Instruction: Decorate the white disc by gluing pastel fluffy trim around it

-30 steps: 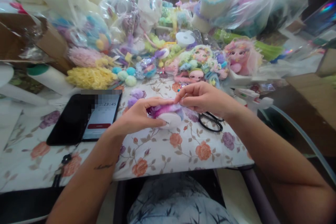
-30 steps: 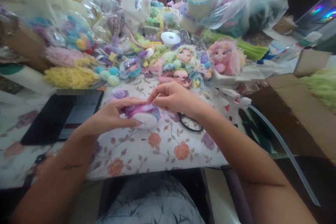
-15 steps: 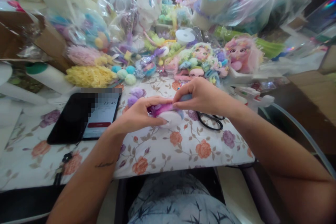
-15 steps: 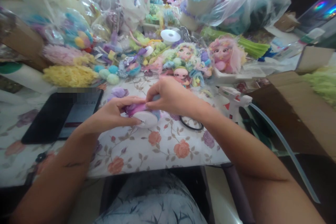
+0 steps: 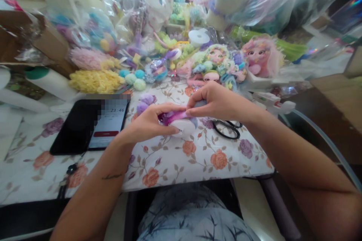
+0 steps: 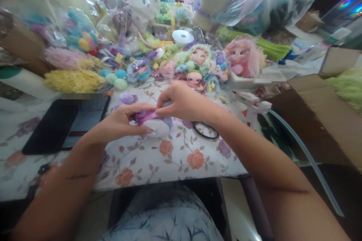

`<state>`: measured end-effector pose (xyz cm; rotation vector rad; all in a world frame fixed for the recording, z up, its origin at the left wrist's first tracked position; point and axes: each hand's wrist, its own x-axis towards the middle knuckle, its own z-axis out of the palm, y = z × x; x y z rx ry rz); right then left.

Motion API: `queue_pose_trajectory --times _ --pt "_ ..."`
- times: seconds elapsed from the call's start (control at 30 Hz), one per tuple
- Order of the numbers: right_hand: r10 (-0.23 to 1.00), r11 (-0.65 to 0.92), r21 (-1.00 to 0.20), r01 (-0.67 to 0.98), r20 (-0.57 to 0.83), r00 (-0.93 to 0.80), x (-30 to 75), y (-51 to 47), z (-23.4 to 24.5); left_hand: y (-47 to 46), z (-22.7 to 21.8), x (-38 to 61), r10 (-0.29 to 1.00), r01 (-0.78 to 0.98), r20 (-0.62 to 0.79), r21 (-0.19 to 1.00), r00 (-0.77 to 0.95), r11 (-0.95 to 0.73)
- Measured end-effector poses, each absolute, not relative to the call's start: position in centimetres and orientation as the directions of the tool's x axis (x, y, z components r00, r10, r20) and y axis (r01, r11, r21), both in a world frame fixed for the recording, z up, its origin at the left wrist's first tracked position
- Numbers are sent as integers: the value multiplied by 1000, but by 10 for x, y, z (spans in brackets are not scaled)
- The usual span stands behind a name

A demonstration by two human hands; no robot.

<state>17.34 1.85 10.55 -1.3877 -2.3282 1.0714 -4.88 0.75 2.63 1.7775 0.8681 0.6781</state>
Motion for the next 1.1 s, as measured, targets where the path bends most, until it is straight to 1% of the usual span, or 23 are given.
queue_pose_trajectory --times 0.1,0.3,0.57,0.73,1.1 --pt "839 264 -678 686 -190 -510 175 18 103 7 27 -49 816 256 40 940 576 -227" --pt "832 296 -692 658 -152 -534 178 18 100 6 30 -47 817 260 38 938 576 -227" --pt "834 255 -693 675 -196 -516 180 17 97 6 29 -48 811 259 32 940 584 -223" --pt "818 283 -718 636 -167 -551 181 18 93 7 30 -48 806 263 33 937 590 -231" --pt "820 231 -733 639 -207 -534 182 17 91 8 27 -49 802 278 40 927 596 -253"
